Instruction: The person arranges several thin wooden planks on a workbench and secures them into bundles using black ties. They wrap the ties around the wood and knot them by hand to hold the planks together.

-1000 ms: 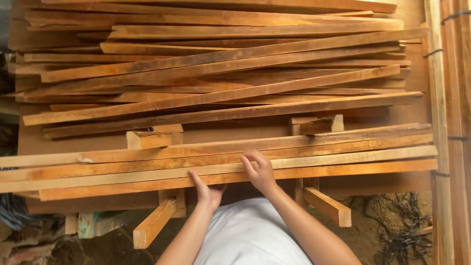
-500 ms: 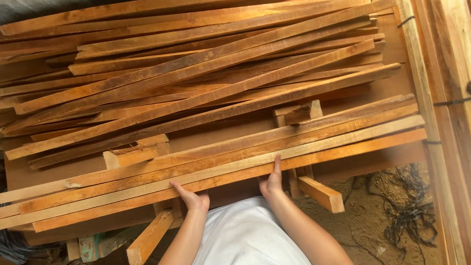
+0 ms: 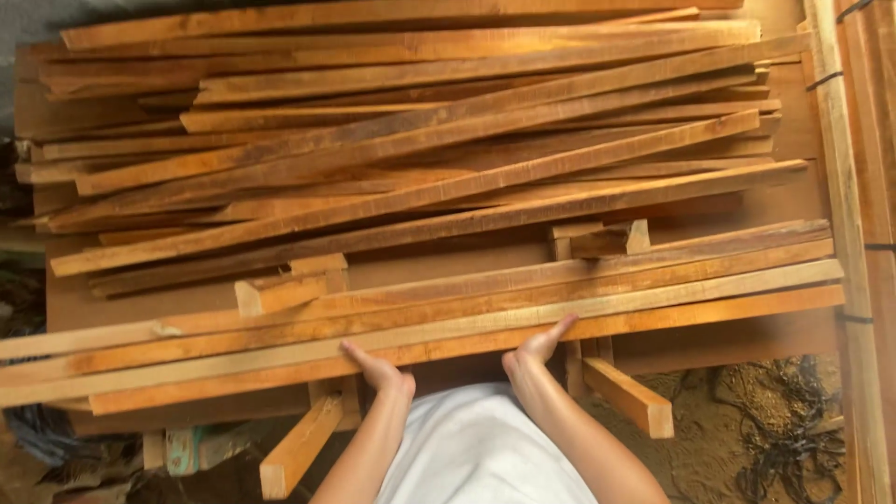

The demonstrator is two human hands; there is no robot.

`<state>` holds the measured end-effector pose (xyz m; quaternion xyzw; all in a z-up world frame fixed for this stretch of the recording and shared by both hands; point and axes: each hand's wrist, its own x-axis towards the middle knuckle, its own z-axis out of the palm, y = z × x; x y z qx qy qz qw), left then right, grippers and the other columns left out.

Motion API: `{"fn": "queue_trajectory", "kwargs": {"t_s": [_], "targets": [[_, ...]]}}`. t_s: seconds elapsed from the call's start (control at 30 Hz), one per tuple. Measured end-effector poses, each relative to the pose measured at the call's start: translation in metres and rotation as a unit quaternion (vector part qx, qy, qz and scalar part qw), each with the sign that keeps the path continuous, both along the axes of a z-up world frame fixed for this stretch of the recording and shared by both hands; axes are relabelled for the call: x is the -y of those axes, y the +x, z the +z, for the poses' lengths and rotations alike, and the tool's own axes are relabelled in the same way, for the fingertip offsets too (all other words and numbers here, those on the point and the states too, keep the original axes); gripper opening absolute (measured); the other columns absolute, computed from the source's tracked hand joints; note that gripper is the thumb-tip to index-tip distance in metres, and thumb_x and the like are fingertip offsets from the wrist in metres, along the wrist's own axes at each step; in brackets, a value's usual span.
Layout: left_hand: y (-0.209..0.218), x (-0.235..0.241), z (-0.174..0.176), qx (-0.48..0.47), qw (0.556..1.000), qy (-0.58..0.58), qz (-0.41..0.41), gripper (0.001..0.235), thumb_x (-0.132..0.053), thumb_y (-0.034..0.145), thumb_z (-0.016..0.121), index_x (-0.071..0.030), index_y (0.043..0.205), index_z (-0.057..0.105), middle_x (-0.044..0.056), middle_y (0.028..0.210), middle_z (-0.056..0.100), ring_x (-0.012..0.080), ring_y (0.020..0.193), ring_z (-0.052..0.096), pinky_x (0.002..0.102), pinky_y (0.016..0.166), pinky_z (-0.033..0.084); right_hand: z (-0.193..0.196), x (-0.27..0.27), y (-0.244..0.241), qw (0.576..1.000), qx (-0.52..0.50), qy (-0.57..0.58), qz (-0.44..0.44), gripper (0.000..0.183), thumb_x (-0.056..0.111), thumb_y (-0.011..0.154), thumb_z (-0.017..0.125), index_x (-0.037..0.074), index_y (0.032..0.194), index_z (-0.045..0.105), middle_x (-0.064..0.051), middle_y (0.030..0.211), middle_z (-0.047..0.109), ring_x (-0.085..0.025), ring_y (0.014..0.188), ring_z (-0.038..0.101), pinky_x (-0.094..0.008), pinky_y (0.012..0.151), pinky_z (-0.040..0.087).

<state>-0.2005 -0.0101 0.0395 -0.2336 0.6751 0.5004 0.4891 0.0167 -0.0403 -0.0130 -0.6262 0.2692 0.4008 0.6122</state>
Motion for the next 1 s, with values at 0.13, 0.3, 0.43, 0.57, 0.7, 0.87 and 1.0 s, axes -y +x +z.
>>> {"fn": "queue_trajectory", "kwargs": {"t_s": [0.13, 0.3, 0.43, 0.57, 0.7, 0.87, 1.0], "targets": [[-0.008, -0.002, 0.018, 0.031, 0.999, -0.003, -0.01, 0.108, -0.092, 0.077, 0.056, -0.03, 0.16, 0.026, 0.005, 0.164, 0.033, 0.0283, 0.15, 0.036, 0.054, 0.125, 0.03, -0.029, 0.019, 0.011, 1.0, -0.001, -0.002, 0.025, 0.109, 0.092, 0.085, 0.047, 0.024, 0.165, 0.018, -0.009, 0.17, 0.018, -0.033, 0.156, 0.017, -0.056, 0.13, 0.012], [-0.033, -0.006, 0.042, 0.121, 0.99, 0.018, -0.076, 0.117, -0.083, 0.077, 0.067, -0.015, 0.16, 0.022, 0.018, 0.155, 0.033, 0.0341, 0.144, 0.039, 0.053, 0.119, 0.035, -0.011, 0.027, 0.008, 0.991, -0.075, 0.005, 0.111, 0.105, 0.089, 0.088, 0.044, 0.021, 0.164, 0.021, -0.011, 0.17, 0.019, -0.033, 0.156, 0.017, -0.056, 0.129, 0.014], [-0.032, -0.006, 0.053, 0.155, 0.985, 0.035, -0.064, 0.099, -0.072, 0.084, 0.068, -0.014, 0.155, 0.03, 0.013, 0.146, 0.043, 0.0295, 0.134, 0.048, 0.052, 0.113, 0.042, 0.045, 0.006, 0.02, 0.972, -0.147, 0.012, 0.182, 0.114, 0.09, 0.086, 0.042, 0.016, 0.166, 0.009, -0.023, 0.17, 0.013, -0.039, 0.155, 0.022, -0.058, 0.127, 0.016], [-0.032, 0.0, 0.051, 0.146, 0.984, 0.036, -0.096, 0.107, -0.076, 0.08, 0.069, -0.014, 0.156, 0.026, 0.013, 0.148, 0.039, 0.0281, 0.136, 0.045, 0.047, 0.115, 0.04, 0.095, 0.015, 0.024, 0.805, -0.164, -0.022, 0.57, 0.101, 0.08, 0.09, 0.043, 0.005, 0.155, 0.024, -0.032, 0.149, 0.037, -0.043, 0.141, 0.043, -0.055, 0.119, 0.026], [-0.032, 0.011, 0.023, 0.12, 0.991, 0.034, -0.048, 0.116, -0.088, 0.075, 0.067, -0.019, 0.157, 0.021, 0.013, 0.15, 0.035, 0.0293, 0.139, 0.042, 0.05, 0.118, 0.038, 0.128, -0.017, 0.005, 0.574, 0.139, 0.034, 0.806, 0.059, 0.057, 0.095, 0.065, 0.012, 0.132, 0.071, -0.011, 0.128, 0.074, -0.029, 0.128, 0.064, -0.045, 0.11, 0.048], [0.004, -0.005, 0.061, 0.055, 0.997, 0.042, -0.04, 0.11, -0.092, 0.081, 0.044, -0.028, 0.165, 0.012, 0.008, 0.171, 0.017, 0.0283, 0.156, 0.022, 0.051, 0.129, 0.018, 0.114, -0.101, -0.054, 0.437, 0.424, 0.133, 0.782, 0.059, 0.05, 0.095, 0.065, 0.008, 0.136, 0.064, -0.015, 0.128, 0.07, -0.032, 0.13, 0.059, -0.051, 0.115, 0.037], [0.001, 0.0, 0.025, 0.037, 0.999, 0.034, -0.018, 0.11, -0.094, 0.083, 0.042, -0.029, 0.165, 0.009, 0.005, 0.172, 0.012, 0.0267, 0.157, 0.018, 0.051, 0.13, 0.014, 0.093, -0.157, -0.091, 0.148, 0.336, -0.041, 0.929, 0.106, 0.093, 0.074, 0.043, 0.006, 0.128, 0.067, -0.017, 0.124, 0.072, -0.033, 0.122, 0.066, -0.05, 0.105, 0.051]]}}
